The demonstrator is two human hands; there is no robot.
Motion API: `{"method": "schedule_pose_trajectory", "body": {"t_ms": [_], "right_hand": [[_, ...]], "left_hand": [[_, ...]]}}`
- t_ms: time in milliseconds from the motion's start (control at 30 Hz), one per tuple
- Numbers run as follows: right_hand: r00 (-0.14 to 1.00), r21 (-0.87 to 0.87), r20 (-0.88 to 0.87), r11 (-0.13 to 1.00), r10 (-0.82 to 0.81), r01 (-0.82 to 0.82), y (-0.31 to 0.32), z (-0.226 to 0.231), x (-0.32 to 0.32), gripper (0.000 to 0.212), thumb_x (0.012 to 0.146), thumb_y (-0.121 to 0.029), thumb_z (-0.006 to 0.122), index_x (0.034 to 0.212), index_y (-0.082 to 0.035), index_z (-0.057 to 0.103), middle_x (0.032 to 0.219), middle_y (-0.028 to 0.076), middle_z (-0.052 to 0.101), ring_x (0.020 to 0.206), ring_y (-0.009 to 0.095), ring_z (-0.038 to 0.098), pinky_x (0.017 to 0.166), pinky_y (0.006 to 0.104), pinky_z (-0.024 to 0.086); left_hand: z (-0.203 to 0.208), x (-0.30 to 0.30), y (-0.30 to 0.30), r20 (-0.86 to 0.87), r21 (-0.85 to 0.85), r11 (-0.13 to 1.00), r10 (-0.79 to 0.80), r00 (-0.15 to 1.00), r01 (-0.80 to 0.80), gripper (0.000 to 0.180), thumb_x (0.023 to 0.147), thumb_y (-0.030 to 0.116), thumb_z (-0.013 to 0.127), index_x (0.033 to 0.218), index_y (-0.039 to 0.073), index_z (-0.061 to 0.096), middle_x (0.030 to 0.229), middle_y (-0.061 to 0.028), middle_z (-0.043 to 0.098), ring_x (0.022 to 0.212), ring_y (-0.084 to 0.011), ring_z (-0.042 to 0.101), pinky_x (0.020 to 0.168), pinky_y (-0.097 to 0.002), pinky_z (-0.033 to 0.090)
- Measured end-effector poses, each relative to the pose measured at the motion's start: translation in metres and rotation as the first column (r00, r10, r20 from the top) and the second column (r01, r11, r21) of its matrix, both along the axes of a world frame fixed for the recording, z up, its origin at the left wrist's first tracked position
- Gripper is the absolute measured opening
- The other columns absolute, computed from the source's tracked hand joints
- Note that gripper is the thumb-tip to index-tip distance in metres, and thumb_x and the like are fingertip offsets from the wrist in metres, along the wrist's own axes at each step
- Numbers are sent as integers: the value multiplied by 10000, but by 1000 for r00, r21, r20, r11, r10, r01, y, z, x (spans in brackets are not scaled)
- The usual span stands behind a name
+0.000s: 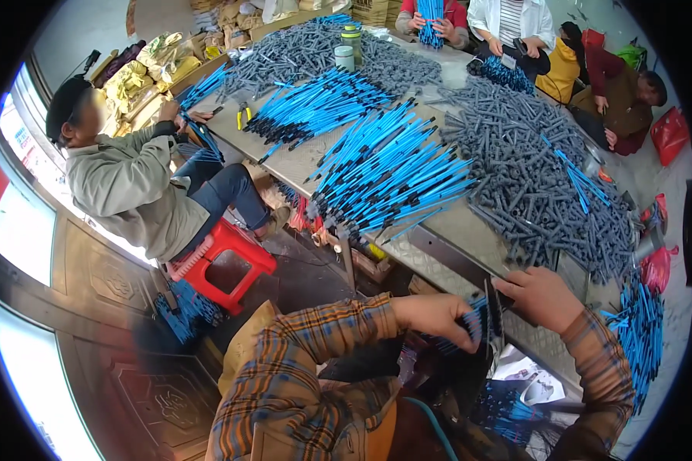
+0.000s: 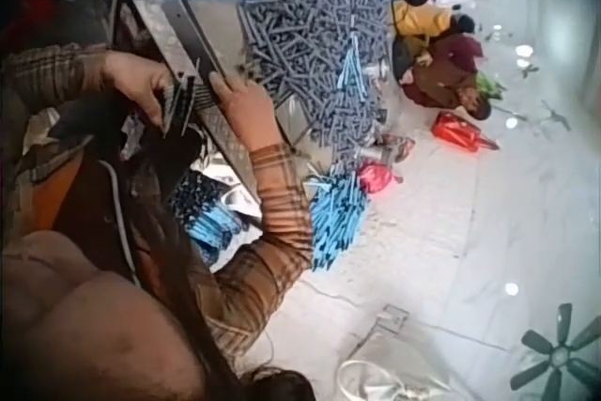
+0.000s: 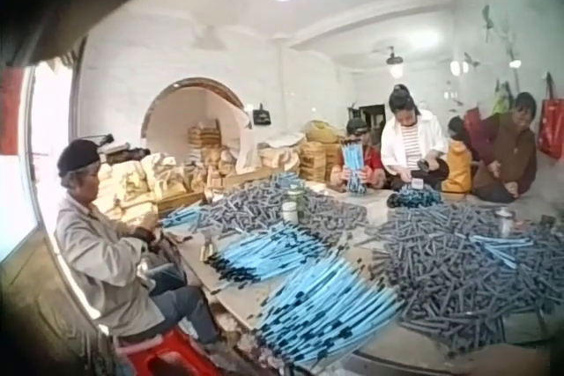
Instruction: The person aligns wire ribs along a metal guide, attaches a plastic hub onto the gathered tips, and cuts the wire ends using pliers. The person then opens and rearranges the rib bundle before grouping additional ribs to continue assembly.
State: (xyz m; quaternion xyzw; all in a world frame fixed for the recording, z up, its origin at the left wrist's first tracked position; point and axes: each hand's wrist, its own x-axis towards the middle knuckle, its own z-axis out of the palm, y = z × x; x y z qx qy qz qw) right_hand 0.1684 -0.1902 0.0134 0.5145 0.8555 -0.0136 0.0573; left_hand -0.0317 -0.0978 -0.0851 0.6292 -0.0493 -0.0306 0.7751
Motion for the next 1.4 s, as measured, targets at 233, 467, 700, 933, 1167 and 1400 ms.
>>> {"method": "schedule_pose_trajectory", "body": {"t_ms": [233,467,700,933,1167,1400], "right_hand": [[990,-166,-125,985,-71,49,-80,-72,-66,140,765,-90,482,900,-98,520,791,72,537,687,272,585,599,415,466],[624,-420,-728,904,-283,-80,-119,-185,-97,452,787,-69,509,1231,-81,428,987,200,580,830,367,590,715,401,492],[688,-727,-571,666,-448,-170,-109,-119,-107,527,754,-321,679,1171,-59,493,955,172,600,889,273,584,774,357,449],[368,-435,-846,898,-386,-60,-128,-156,-100,544,698,-364,733,1097,-47,544,941,162,604,868,249,592,751,344,454],[-22,-360,-925,859,-379,364,-112,-169,-147,379,681,-270,739,937,-20,615,894,134,613,808,223,604,716,339,467],[-294,-447,-887,818,-355,361,-107,-173,-142,279,743,-120,694,971,-5,581,982,63,580,884,152,541,792,286,440]], "left_hand": [[7,-90,-72,-147,-18,999,-50,988,48,180,772,148,674,902,24,662,820,-15,644,774,-69,545,694,-237,444],[69,-118,-86,-699,209,977,175,693,-36,257,835,212,627,1003,19,639,920,-44,636,863,-65,541,716,-239,460],[35,-99,-88,373,772,476,199,906,-422,208,815,204,647,966,62,663,973,-140,611,884,-232,578,752,-339,460],[19,-55,-112,389,472,733,325,862,-490,115,800,112,614,866,26,650,1130,-203,514,1033,-307,534,853,-357,429],[10,-55,-98,313,579,570,505,804,-583,190,775,140,625,903,0,622,1145,-185,496,1005,-314,529,850,-359,427],[-1,-45,-63,364,571,664,323,874,-483,231,790,205,626,923,16,618,889,-153,573,850,-293,538,800,-387,404]]}}
